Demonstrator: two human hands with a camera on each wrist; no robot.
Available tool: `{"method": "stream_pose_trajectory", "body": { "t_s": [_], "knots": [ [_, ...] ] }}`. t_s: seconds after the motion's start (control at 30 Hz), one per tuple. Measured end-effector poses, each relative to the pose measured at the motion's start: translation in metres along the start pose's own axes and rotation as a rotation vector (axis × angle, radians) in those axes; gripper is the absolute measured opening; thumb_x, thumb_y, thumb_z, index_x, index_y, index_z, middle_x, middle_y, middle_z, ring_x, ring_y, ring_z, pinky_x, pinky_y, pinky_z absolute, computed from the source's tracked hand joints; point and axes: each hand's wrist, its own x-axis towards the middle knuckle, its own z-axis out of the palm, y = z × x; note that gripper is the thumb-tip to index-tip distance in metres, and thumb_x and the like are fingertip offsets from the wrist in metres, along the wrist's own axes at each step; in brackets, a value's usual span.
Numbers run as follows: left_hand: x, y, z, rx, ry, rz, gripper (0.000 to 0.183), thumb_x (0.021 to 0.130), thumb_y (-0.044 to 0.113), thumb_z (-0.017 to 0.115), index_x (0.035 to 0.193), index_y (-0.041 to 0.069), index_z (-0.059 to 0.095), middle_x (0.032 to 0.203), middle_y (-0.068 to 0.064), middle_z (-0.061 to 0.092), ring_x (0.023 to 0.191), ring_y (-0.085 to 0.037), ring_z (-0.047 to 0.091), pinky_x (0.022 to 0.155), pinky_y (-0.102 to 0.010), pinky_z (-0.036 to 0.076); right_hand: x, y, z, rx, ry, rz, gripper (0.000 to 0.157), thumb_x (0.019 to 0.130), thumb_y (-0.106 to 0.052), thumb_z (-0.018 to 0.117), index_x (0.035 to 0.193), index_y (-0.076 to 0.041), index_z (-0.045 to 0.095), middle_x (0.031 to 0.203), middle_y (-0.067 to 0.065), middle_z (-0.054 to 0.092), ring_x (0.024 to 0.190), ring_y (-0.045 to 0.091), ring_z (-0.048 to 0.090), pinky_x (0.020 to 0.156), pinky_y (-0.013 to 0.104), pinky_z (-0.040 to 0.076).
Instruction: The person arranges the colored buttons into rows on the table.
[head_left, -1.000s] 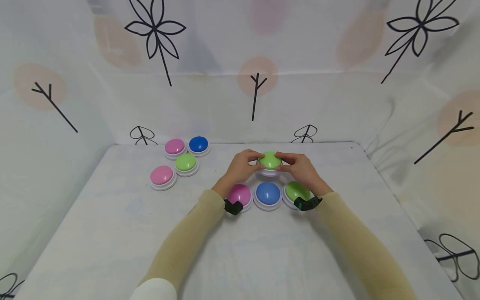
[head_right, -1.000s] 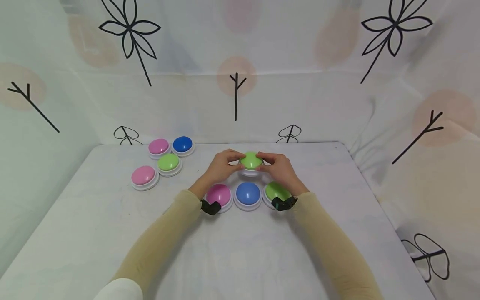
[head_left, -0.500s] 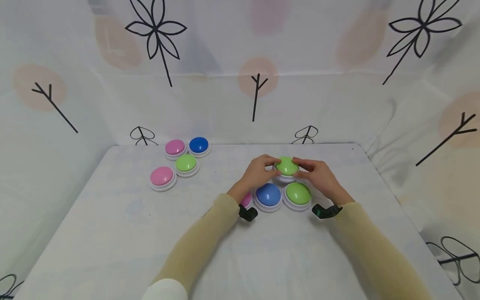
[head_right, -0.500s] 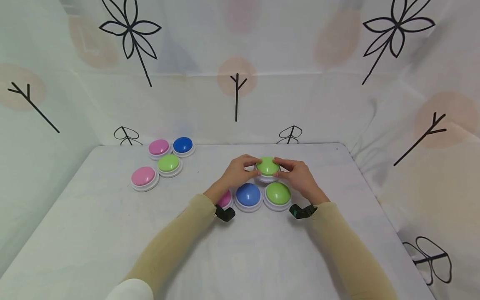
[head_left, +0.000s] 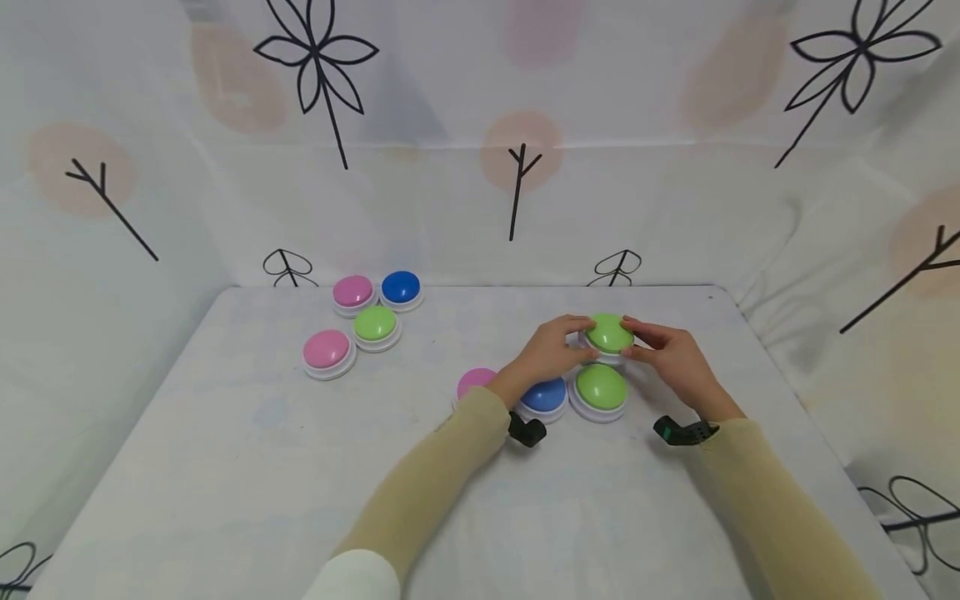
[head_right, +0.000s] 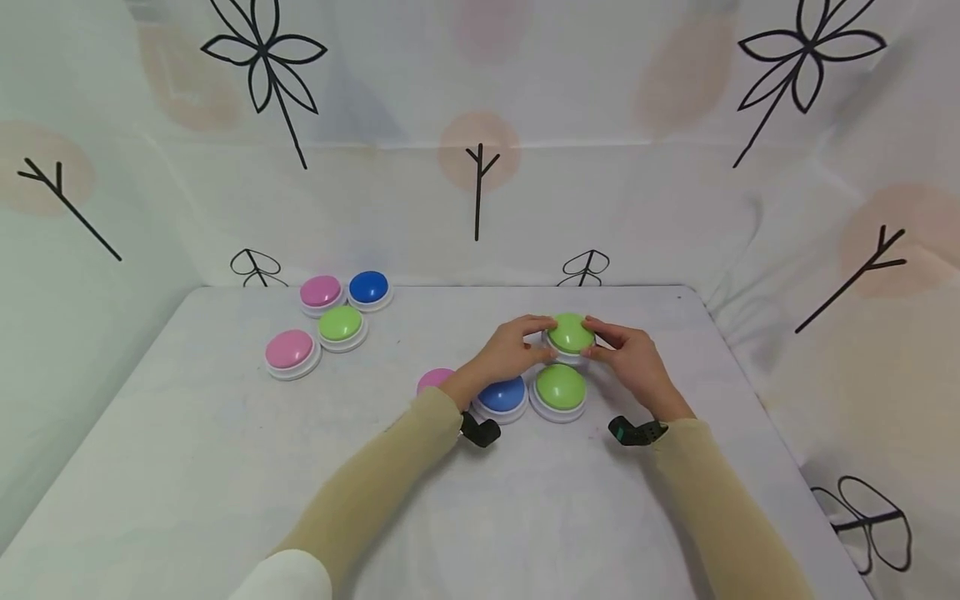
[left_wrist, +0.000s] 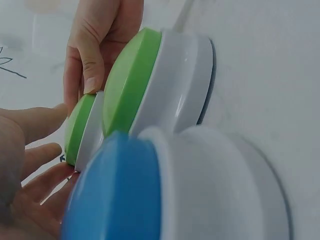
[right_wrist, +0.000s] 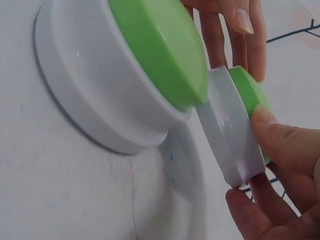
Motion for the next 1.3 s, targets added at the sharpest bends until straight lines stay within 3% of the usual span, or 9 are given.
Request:
{"method": "stream_pose_trajectory", "body": {
  "t_s": [0.13, 0.4, 0.57, 0.67, 0.77, 0.83, 1.1, 1.3],
  "knots": [
    [0.002, 0.008, 0.005, 0.026, -0.029, -0.012, 0.056, 0.093, 0.031, 0.071, 0.144, 0.016, 0.054, 0.151, 0.002, 0.047, 0.142, -0.014, 0.037, 0.115, -0.029, 0.028, -0.006, 0.004, -0.007, -0.014, 0.015, -0.004, 0.062, 0.09, -0.032, 0.075, 0.143, -0.01, 0.055, 0.151, 0.008, 0.045, 0.143, 0.029, 0.035, 0.113, 0.053, 0.031],
    [0.005, 0.017, 0.011, 0.053, -0.111, 0.027, 0.055, 0.094, 0.034, 0.068, 0.145, 0.02, 0.053, 0.154, 0.006, 0.042, 0.143, -0.011, 0.033, 0.116, -0.027, 0.025, -0.018, 0.014, -0.019, -0.052, 0.048, -0.005, 0.061, 0.089, -0.034, 0.076, 0.142, -0.009, 0.056, 0.149, 0.006, 0.048, 0.141, 0.028, 0.038, 0.112, 0.041, 0.035],
    [0.006, 0.021, 0.017, 0.058, -0.146, 0.057, 0.054, 0.095, 0.034, 0.067, 0.145, 0.02, 0.053, 0.155, 0.005, 0.041, 0.143, -0.01, 0.032, 0.115, -0.025, 0.025, -0.028, 0.017, -0.024, -0.066, 0.055, 0.015, 0.064, 0.089, -0.037, 0.075, 0.142, -0.008, 0.055, 0.149, 0.006, 0.047, 0.142, 0.029, 0.036, 0.112, 0.044, 0.034],
    [0.006, 0.024, 0.022, 0.065, -0.156, 0.077, 0.053, 0.096, 0.033, 0.067, 0.145, 0.019, 0.053, 0.153, 0.005, 0.044, 0.142, -0.009, 0.034, 0.114, -0.024, 0.026, -0.036, 0.019, -0.027, -0.081, 0.064, 0.035, 0.064, 0.089, -0.037, 0.075, 0.142, -0.008, 0.055, 0.149, 0.006, 0.047, 0.142, 0.028, 0.037, 0.109, 0.031, 0.039],
    [0.006, 0.027, 0.025, 0.073, -0.171, 0.085, 0.052, 0.096, 0.032, 0.067, 0.144, 0.019, 0.054, 0.151, 0.006, 0.046, 0.141, -0.009, 0.037, 0.113, -0.023, 0.028, -0.041, 0.023, -0.028, -0.092, 0.069, 0.035, 0.064, 0.089, -0.037, 0.075, 0.142, -0.007, 0.055, 0.149, 0.008, 0.048, 0.14, 0.026, 0.04, 0.097, 0.011, 0.041],
    [0.006, 0.029, 0.026, 0.075, -0.187, 0.079, 0.052, 0.095, 0.033, 0.067, 0.144, 0.02, 0.054, 0.15, 0.007, 0.047, 0.14, -0.009, 0.038, 0.113, -0.025, 0.03, -0.045, 0.026, -0.029, -0.089, 0.07, 0.031, 0.064, 0.089, -0.037, 0.075, 0.142, -0.006, 0.056, 0.148, 0.009, 0.048, 0.139, 0.026, 0.041, 0.091, 0.004, 0.039],
    [0.005, 0.032, 0.031, 0.097, -0.262, 0.049, 0.054, 0.094, 0.036, 0.069, 0.144, 0.023, 0.054, 0.143, 0.008, 0.054, 0.131, -0.004, 0.048, 0.108, -0.02, 0.034, -0.062, 0.033, -0.033, -0.132, 0.061, 0.067, 0.066, 0.088, -0.041, 0.075, 0.143, -0.009, 0.055, 0.146, 0.007, 0.051, 0.139, 0.03, 0.041, 0.087, 0.002, 0.039],
    [0.005, 0.03, 0.03, 0.084, -0.297, 0.068, 0.053, 0.093, 0.032, 0.072, 0.143, 0.022, 0.056, 0.139, 0.009, 0.058, 0.128, -0.001, 0.049, 0.104, -0.014, 0.033, -0.071, 0.035, -0.031, -0.134, 0.071, 0.062, 0.065, 0.087, -0.038, 0.077, 0.14, -0.006, 0.057, 0.144, 0.01, 0.053, 0.137, 0.025, 0.044, 0.085, 0.002, 0.04]
  ]
}}
